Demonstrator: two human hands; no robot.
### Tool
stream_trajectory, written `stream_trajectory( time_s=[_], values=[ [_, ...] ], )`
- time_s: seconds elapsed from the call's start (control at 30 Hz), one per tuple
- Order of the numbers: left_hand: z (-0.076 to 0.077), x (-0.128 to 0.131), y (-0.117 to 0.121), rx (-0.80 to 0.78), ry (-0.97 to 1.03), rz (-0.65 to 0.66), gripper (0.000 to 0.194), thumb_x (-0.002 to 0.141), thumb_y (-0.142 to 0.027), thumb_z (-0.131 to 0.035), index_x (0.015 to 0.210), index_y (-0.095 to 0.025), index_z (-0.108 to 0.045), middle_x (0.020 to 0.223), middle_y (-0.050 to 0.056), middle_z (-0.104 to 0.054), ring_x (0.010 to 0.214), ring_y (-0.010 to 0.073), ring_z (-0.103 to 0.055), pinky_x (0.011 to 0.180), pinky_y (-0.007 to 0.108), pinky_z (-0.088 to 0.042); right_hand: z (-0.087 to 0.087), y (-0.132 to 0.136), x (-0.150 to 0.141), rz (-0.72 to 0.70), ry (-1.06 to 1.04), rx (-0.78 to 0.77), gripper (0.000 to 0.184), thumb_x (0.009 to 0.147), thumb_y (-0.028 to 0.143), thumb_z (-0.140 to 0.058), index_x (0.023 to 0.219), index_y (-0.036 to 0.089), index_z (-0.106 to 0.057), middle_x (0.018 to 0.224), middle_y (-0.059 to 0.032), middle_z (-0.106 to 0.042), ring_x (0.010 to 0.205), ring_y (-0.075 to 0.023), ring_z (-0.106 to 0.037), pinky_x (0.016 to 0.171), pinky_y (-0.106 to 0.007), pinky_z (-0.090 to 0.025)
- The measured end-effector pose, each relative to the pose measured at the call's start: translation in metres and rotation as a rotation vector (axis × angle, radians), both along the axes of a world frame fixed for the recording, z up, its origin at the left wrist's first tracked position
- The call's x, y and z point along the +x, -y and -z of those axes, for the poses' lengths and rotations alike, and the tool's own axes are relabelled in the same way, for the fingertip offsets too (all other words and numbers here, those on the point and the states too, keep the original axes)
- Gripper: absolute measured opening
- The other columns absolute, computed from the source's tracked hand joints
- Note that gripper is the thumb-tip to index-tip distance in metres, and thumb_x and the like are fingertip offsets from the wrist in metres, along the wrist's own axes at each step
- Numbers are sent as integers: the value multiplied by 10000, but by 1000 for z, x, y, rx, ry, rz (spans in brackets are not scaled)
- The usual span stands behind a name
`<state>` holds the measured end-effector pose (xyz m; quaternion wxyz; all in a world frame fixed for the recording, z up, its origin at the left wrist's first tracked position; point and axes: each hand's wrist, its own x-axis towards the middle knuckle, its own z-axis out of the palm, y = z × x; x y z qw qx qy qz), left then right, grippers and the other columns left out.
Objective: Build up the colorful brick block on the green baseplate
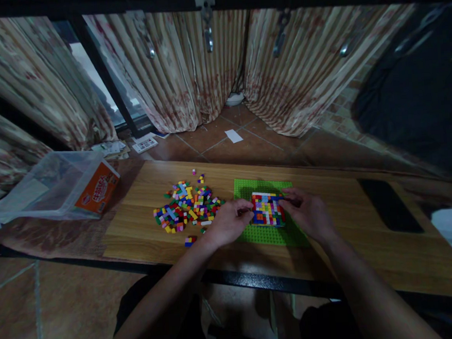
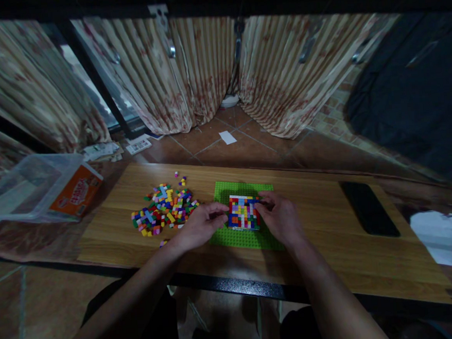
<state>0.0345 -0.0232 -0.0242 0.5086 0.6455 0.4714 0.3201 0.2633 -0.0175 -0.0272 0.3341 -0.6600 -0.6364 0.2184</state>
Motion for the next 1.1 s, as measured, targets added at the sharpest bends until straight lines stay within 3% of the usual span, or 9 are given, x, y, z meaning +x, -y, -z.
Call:
stream_trajectory(
  time_s=[0.3, 0.53, 0.67, 0.97, 1.1],
  values=[
    [1, 1, 0, 14, 5, -19, 223, 805, -180, -567, 986, -171, -697, 932, 42, -737, 830, 170, -669, 767, 295, -537, -5, 4, 0, 32, -63, 122, 220, 802, 355, -626, 961, 237, -723, 896, -45, -756, 804, -236, -709, 776, -392, -568],
    [1, 3, 0, 43, -78, -75, 337, 819, -206, -567, 1138, -155, -666, 963, 69, -736, 849, 193, -681, 775, 309, -541, -14, 2, -40, -307, 17, 240, 207, 905, 294, -536, 974, 250, -726, 938, -48, -720, 901, -217, -653, 843, -394, -515],
    [-1, 3, 1, 68, -154, -66, 392, 834, -221, -558, 1213, -158, -638, 964, 66, -737, 800, 188, -675, 779, 318, -540, -8, -6, -50, -397, 120, 303, 231, 913, 249, -520, 988, 255, -738, 936, -63, -709, 910, -238, -616, 843, -422, -498],
    [-6, 5, 6, 163, -305, -28, 434, 856, -216, -532, 1282, -177, -607, 1001, 51, -741, 830, 187, -674, 808, 305, -528, -3, -6, -45, -382, 230, 348, 238, 916, 219, -512, 978, 233, -741, 924, -68, -694, 915, -241, -582, 842, -418, -481],
    [-6, 6, 7, 208, -336, -35, 444, 856, -192, -530, 1295, -205, -598, 1034, 36, -736, 875, 181, -675, 843, 304, -531, -2, -5, -46, -300, 210, 343, 210, 900, 241, -535, 927, 227, -744, 913, -71, -690, 880, -240, -590, 822, -420, -480]
  ],
)
